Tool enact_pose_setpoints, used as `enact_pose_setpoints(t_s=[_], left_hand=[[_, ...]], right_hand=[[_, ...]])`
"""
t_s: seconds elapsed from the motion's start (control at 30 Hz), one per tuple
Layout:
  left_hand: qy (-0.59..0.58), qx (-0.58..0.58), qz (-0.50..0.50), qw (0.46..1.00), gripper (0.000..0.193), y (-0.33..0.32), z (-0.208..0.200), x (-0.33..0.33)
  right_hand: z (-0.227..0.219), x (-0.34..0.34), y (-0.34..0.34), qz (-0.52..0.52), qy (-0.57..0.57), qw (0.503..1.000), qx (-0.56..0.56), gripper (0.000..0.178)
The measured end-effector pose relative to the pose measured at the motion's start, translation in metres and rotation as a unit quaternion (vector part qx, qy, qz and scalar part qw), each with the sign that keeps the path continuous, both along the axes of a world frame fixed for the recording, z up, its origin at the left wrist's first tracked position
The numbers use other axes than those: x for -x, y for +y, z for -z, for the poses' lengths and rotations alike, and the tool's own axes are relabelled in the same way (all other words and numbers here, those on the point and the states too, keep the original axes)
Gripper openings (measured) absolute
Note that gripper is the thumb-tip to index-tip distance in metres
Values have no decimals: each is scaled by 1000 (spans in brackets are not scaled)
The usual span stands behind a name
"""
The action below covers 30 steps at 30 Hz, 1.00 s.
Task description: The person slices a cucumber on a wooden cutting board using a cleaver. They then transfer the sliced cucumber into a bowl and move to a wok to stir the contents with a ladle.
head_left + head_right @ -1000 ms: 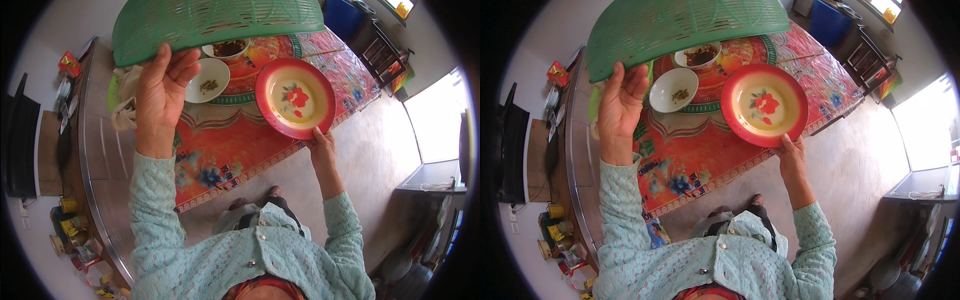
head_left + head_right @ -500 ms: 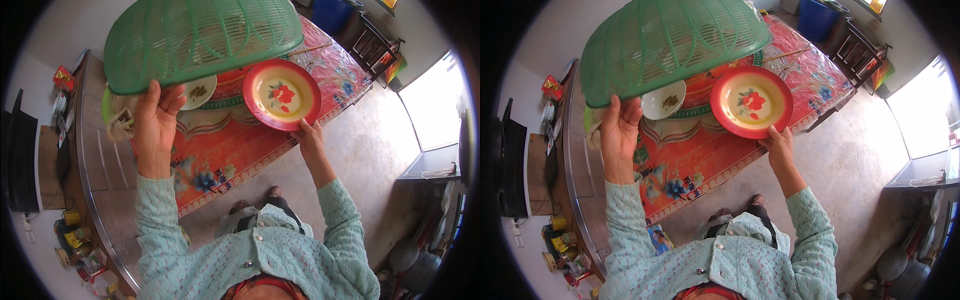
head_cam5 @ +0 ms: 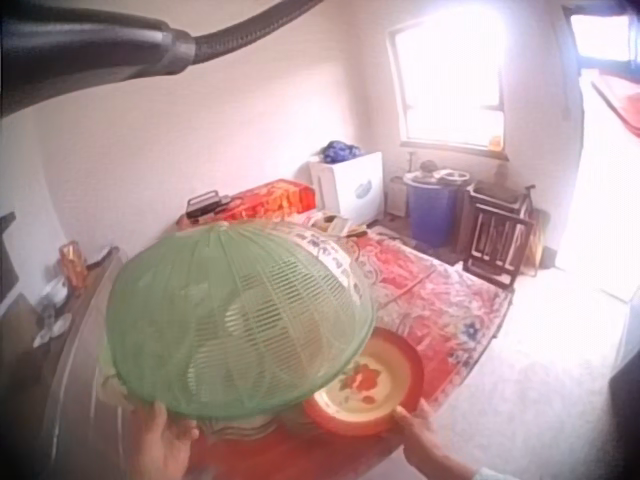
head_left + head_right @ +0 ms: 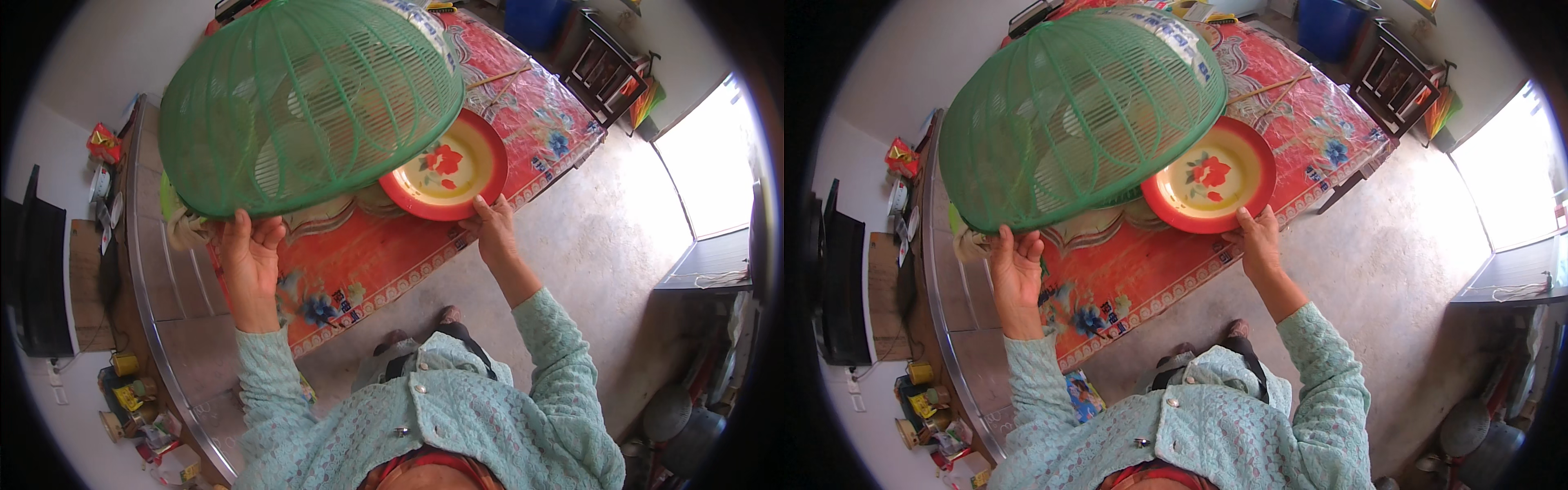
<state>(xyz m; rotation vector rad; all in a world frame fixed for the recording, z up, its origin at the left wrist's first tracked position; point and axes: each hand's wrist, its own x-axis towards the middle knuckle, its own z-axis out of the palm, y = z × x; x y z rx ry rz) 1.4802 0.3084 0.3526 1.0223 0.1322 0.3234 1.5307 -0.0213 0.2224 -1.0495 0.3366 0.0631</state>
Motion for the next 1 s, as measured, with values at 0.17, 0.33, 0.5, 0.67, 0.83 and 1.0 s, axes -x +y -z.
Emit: enact_pose_setpoints(t_s=[0.17,0.33,0.5,0.67,0.83,1.0], left_hand=[[34,-20,-35,999,34,-7,21,10],[59,-23,-71,995,42,0,51,21],[69,-15,-104,992,42,-1,70,29],[85,-15,-126,988,32,-6,77,34],[98,-2,-132,986,30,0,98,35],[95,32,-134,986,27,-5,108,37]], right_hand=[[11,-6,-7,-27,-28,999,-5,26],[8,-2,-2,-28,-68,997,4,31],[12,1,-5,-31,-85,995,-33,34],[12,2,-6,-28,-87,995,-28,28],[11,1,-7,-39,-75,996,-34,26],[13,1,-5,-34,-83,996,-23,25]])
